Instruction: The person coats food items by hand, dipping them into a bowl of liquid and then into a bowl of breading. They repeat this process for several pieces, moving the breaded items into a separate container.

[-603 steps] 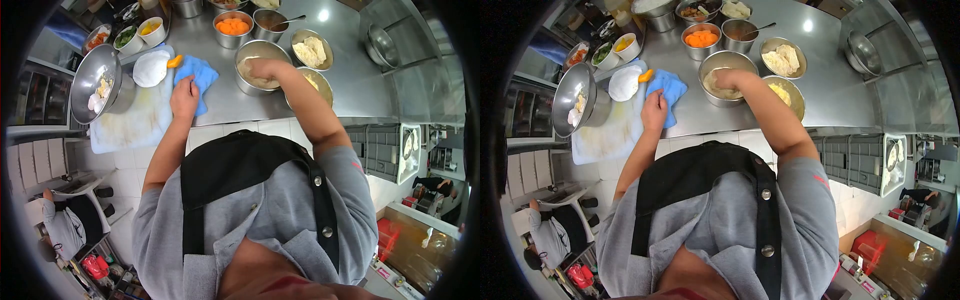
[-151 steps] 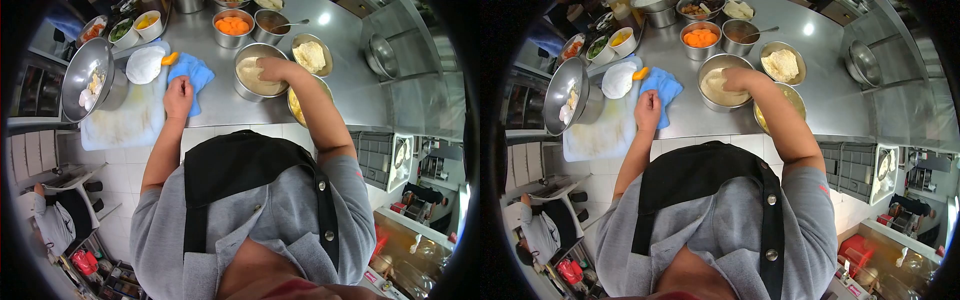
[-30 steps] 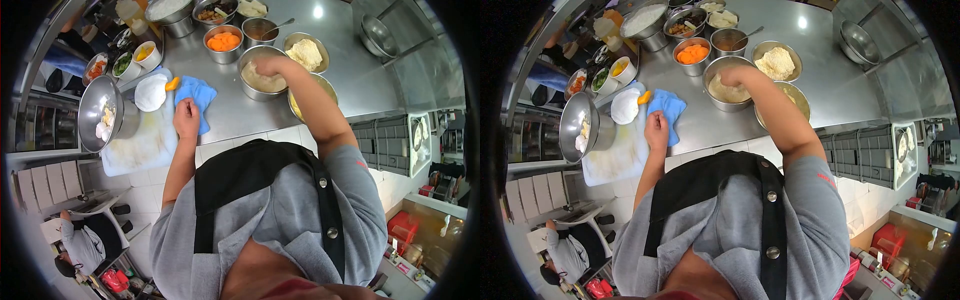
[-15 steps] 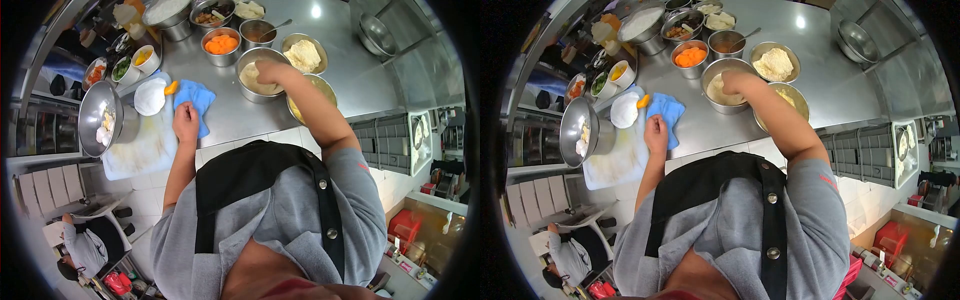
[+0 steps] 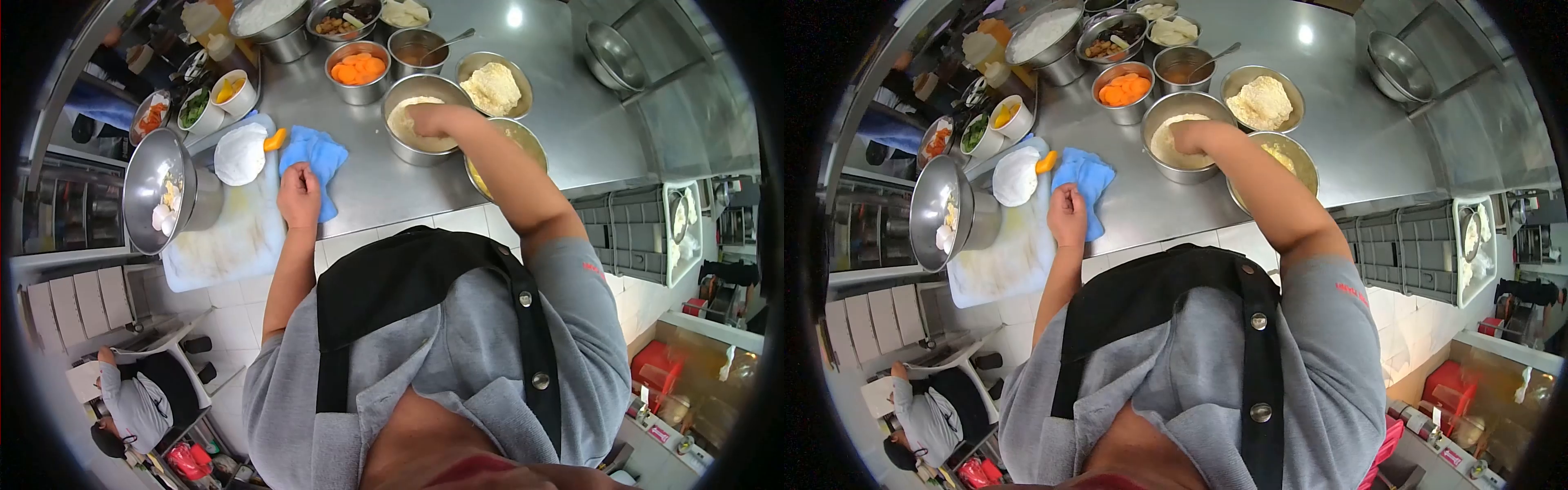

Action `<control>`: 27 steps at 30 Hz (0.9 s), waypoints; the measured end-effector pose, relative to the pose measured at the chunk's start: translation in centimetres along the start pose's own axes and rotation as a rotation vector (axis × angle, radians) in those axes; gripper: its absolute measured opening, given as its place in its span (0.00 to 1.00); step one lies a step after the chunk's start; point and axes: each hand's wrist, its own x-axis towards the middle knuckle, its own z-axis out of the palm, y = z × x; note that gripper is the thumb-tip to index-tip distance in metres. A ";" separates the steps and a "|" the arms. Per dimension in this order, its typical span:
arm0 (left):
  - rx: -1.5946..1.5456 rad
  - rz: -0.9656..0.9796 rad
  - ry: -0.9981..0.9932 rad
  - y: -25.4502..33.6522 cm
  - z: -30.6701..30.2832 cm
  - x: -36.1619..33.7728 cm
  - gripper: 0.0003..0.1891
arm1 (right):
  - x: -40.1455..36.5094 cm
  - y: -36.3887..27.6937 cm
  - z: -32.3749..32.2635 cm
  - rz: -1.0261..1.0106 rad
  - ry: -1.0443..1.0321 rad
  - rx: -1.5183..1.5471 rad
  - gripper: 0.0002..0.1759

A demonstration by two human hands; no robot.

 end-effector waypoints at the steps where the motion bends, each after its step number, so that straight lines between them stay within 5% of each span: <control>1: -0.001 0.019 0.002 -0.5 0.2 0.0 0.04 | 0.1 -0.1 0.3 0.033 -0.033 0.031 0.25; 6: 0.021 0.026 0.014 1.1 -0.4 0.4 0.04 | -1.3 -1.9 -3.3 -0.002 -0.099 0.057 0.27; 9: 0.036 0.029 0.002 0.8 -0.4 0.0 0.04 | 0.1 -0.3 2.0 -0.030 0.177 -0.037 0.23; 12: 0.002 0.040 0.021 -0.3 0.0 0.0 0.04 | 1.4 -0.5 0.4 0.000 -0.032 -0.067 0.25; 18: 0.008 -0.001 0.002 0.9 -0.4 0.0 0.05 | -3.1 -2.5 -0.6 0.125 -0.016 -0.172 0.27; 21: 0.009 0.028 0.034 0.6 -0.1 0.2 0.04 | -2.1 -1.7 1.9 0.142 0.248 -0.220 0.27; 24: 0.029 0.011 0.021 0.5 -0.2 0.1 0.04 | -1.8 -1.6 1.9 0.191 0.271 -0.168 0.24; 27: 0.023 0.005 0.021 0.8 -0.3 0.2 0.04 | -1.7 -0.8 0.2 0.106 0.097 -0.106 0.25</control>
